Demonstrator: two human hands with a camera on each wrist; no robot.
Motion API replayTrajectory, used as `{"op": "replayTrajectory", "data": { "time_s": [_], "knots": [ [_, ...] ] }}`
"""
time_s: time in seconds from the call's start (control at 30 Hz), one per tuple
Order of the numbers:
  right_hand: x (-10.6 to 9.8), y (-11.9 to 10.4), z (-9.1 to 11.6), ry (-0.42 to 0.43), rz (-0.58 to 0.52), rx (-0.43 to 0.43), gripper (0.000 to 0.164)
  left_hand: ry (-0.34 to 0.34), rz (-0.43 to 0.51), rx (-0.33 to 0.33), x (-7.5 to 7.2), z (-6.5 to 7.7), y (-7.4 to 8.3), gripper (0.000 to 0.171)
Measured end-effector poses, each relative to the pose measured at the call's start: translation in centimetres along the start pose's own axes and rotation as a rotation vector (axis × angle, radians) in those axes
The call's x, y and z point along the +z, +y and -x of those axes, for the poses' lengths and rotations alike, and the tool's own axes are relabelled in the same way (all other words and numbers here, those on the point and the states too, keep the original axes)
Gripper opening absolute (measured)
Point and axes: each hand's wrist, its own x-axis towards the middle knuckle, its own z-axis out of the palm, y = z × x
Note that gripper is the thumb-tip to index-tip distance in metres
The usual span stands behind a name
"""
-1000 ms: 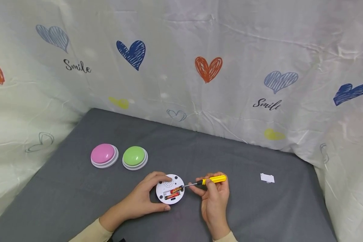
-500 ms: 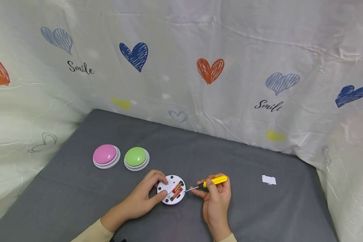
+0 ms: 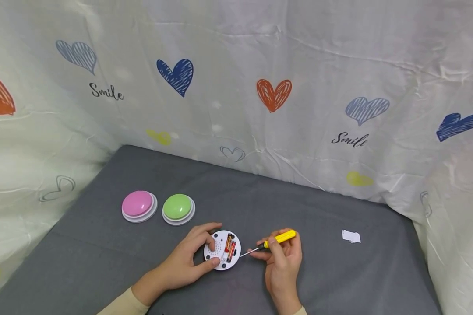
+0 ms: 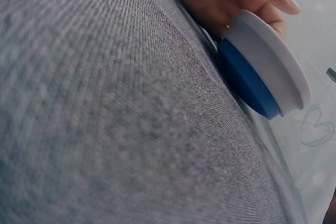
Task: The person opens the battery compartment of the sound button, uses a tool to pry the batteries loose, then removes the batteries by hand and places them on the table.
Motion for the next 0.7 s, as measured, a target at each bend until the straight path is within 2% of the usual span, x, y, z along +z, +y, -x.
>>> {"op": "replayTrajectory", "data": {
  "time_s": [0.2,0.53,0.7],
  "knots": [
    [-0.09,-0.07,0.15,-0.100,0.055,-0.076,0.019,-0.043,0.015,0.011,0.10,0.14,-0.19,0.039],
    [-0.30,0.36,0.54,-0.363,0.045,-0.328,0.031,-0.047,0.004,0.026,0.10,0.01,-0.20,0.047],
    [-0.32,0.70,0.67,-0.419,0.089,-0.441,0.036,-0.045,0.019,0.052,0.21,-0.12,-0.26,0.049]
  ]
}}
